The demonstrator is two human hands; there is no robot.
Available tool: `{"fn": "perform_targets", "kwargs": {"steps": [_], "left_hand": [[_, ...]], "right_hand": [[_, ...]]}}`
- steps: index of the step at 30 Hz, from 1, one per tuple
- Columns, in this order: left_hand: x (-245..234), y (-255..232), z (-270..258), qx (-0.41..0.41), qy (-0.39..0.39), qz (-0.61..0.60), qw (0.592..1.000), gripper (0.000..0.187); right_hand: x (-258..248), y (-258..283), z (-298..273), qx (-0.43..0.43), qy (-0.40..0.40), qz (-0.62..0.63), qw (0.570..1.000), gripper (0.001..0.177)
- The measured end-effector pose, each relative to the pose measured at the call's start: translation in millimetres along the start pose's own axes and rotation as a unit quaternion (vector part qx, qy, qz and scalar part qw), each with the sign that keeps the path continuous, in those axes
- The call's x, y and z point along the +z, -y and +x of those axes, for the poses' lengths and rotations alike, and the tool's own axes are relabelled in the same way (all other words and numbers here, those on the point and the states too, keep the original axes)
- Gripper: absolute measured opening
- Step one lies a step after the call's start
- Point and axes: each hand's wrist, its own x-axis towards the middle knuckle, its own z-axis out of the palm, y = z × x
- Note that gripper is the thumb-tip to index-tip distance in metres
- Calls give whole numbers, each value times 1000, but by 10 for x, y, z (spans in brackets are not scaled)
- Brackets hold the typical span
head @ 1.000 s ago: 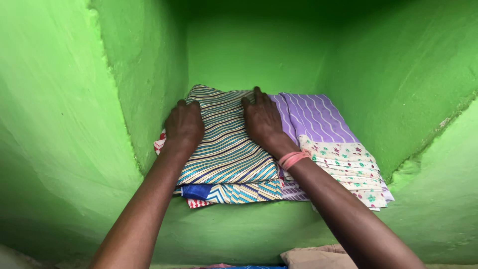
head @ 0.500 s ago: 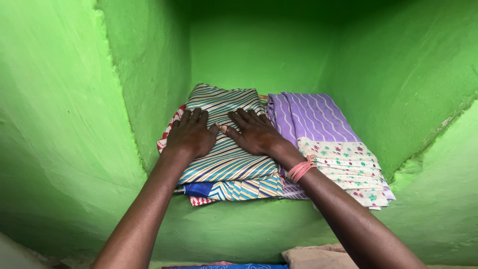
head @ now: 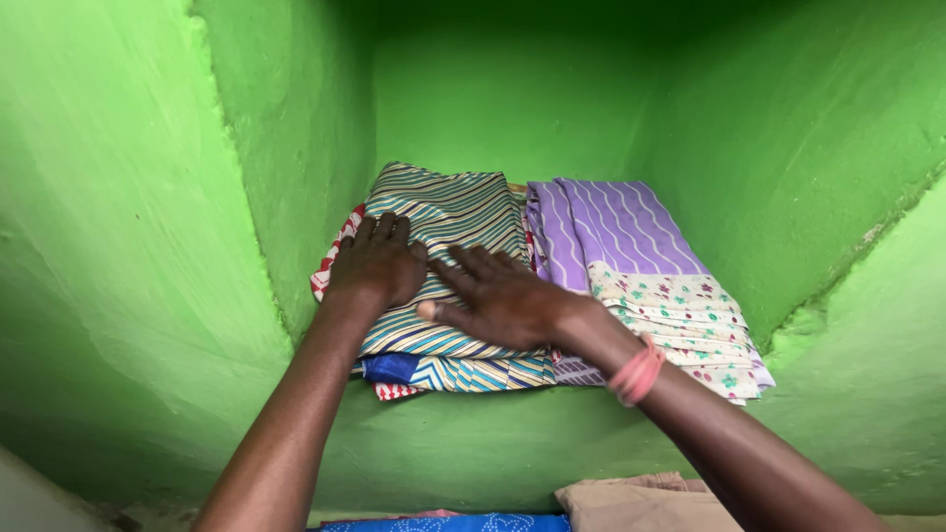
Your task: The person folds several patterned garments one by one on their lap and places each folded item into a green wall niche. The person handles purple, red, striped, and blue fabrics, smoothing and aligning them before stacking them in the niche.
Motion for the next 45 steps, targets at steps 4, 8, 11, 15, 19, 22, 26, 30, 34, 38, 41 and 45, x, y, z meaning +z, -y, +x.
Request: {"fn": "perform_targets", "kwargs": {"steps": [4, 8, 11, 15, 19, 22, 26, 30, 34, 38, 41, 45], "left_hand": [[45, 57, 54, 23, -3, 0, 1000, 65], [83, 124, 87, 29, -14, 6, 999, 65], [86, 117, 102, 34, -26, 0, 999, 66], [-43, 37, 0, 39, -52, -14, 998, 60], [-206, -58, -320, 71, -97, -11, 993, 50], [-354, -94, -612, 75, -89, -43, 992, 45], [-376, -78, -997, 65, -50, -78, 994, 51], [-209, -65, -1202, 133, -150, -54, 978, 60], [-51, -13, -1244, 134, -190, -23, 972, 60], [-23, 6, -1190, 128, -202, -16, 971, 60], [-23, 25, -1180, 115, -193, -19, 974, 58], [-52, 86, -1182, 129, -201, -30, 971, 57]], "right_hand": [[179, 331, -247, -33, -80, -27, 996, 105], [364, 455, -412, -83, -247, -122, 958, 101], [403, 342, -480, -75, -273, -123, 951, 90], [427, 221, -556, -60, -271, -131, 952, 81], [414, 107, -506, -60, -250, -122, 959, 76], [385, 41, -437, -72, -243, -97, 963, 74], [333, 40, -432, -79, -237, -84, 965, 73], [224, 122, -507, -52, -180, -51, 981, 87], [34, 133, -482, 2, -100, 49, 994, 92], [0, 129, -254, 41, -162, 35, 985, 97], [115, 133, -49, 78, -143, 53, 985, 100], [222, 64, 13, 107, -121, 53, 986, 102]]}}
